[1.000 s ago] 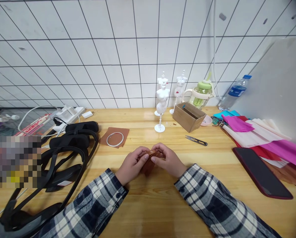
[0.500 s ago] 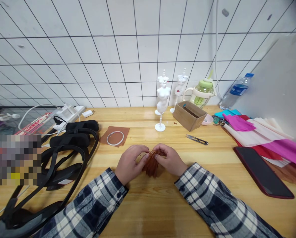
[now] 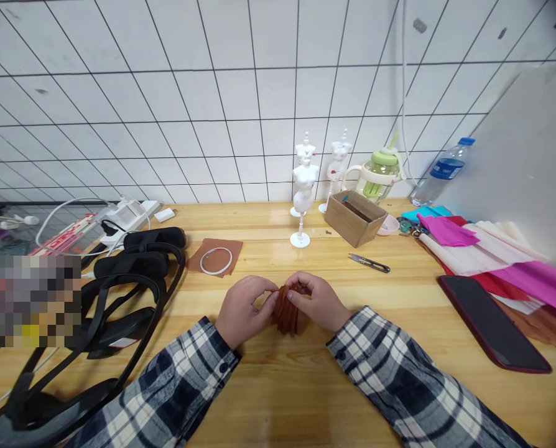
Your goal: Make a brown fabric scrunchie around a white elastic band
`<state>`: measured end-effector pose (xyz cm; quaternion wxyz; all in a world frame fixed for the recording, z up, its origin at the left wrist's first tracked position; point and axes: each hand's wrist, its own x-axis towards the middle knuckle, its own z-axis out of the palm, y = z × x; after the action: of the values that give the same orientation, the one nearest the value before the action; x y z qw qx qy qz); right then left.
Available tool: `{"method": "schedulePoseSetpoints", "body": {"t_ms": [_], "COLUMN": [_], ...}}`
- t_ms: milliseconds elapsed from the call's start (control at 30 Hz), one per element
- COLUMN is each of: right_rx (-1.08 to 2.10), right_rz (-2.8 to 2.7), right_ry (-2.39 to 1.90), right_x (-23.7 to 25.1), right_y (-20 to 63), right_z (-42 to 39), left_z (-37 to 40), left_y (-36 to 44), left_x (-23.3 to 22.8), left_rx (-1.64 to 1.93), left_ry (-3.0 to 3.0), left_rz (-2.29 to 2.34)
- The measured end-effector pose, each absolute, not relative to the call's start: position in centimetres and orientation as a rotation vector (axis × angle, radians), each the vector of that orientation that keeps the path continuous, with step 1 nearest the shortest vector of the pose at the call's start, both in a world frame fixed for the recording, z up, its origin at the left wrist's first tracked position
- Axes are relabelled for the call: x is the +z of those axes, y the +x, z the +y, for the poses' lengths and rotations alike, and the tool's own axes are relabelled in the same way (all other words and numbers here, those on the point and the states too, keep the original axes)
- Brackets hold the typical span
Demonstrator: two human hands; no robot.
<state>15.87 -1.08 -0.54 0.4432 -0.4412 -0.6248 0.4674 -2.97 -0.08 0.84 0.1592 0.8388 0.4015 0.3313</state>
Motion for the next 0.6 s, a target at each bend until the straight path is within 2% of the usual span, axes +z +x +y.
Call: {"method": "schedulePoseSetpoints", "body": {"t_ms": [233,367,600], "right_rx": [1.143,1.175,1.317], "right_rz": [-1.551,-1.495,-1.341], "right_ry": [-1.110,-1.104,-1.049], "right_x": [-0.3,-0.2,-1.8], "right_y": [15.9,16.4,19.4], "right_z": [-1.1,-0.8,1.9], "left_z": [-0.4,0.4,8.4], "left_y": [-2.9,-3.0,0.8], "left_x": [0.8,1.0,1.3], "left_rx": [0.871,0.945,0.880], "left_ry": [2.441,2.267,1.872], "left_rz": [1.175,1.221,1.258]}}
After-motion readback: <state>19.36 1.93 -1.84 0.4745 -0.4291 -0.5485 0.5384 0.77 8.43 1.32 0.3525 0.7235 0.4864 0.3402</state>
